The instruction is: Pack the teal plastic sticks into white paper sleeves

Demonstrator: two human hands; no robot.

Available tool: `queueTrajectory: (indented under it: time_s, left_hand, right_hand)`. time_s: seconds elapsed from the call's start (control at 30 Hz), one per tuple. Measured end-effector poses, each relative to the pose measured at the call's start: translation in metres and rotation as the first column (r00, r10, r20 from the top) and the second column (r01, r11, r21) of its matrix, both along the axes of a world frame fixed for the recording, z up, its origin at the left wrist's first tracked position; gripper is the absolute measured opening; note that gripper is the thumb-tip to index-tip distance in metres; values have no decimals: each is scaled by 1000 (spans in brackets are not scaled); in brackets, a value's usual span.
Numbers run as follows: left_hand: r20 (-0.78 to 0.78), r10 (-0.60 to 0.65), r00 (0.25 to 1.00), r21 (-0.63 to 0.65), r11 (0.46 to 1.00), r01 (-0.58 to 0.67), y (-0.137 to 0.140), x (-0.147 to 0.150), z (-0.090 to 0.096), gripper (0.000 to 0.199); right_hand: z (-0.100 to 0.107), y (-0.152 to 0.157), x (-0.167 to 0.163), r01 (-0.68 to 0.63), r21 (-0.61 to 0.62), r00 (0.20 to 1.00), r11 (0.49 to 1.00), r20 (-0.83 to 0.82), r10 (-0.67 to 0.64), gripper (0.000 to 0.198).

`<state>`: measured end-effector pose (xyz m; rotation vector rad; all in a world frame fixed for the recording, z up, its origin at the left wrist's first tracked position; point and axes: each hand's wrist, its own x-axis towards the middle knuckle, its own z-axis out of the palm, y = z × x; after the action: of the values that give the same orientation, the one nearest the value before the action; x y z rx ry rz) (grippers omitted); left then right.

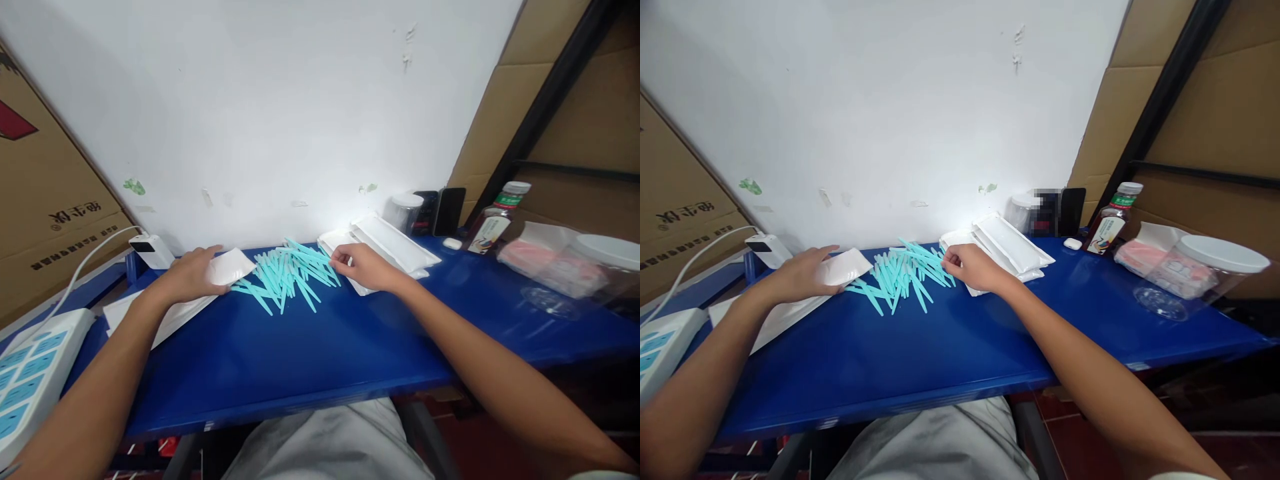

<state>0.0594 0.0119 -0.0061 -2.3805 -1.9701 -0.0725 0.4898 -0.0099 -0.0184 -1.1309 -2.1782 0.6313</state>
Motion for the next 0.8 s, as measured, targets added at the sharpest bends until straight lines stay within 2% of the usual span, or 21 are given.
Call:
queueTrajectory:
  time_s: [0.07,0.17,0.27,0.5,0.7,0.8]
  left_hand:
    - [13,-79,997,147,986,76,-9,19,1,118]
    - [17,-229,973,327,921,211,-23,50,0,111]
    - [3,-361,932,411,851,328,-31,69,-5,109]
    - [-17,-467,884,504,760,411,-34,73,-12,104]
    - [-60,-612,788,518,656,549,-40,87,-13,93]
    - [-103,-600,793,511,652,560,-44,92,-12,93]
  right_hand:
    - [0,-2,-3,-35,-22,999,999,-34,35,24]
    - [2,-6,-7,-59,-54,997,997,-59,55,24]
    - [6,-9,-9,-59,-80,996,995,-68,53,23]
    - [14,-14,-7,-162,-187,986,969,-75,150,22]
    - [19,-22,-10,-301,-255,948,919,-183,260,26]
    - [22,-23,-11,-300,-233,945,925,-207,254,26]
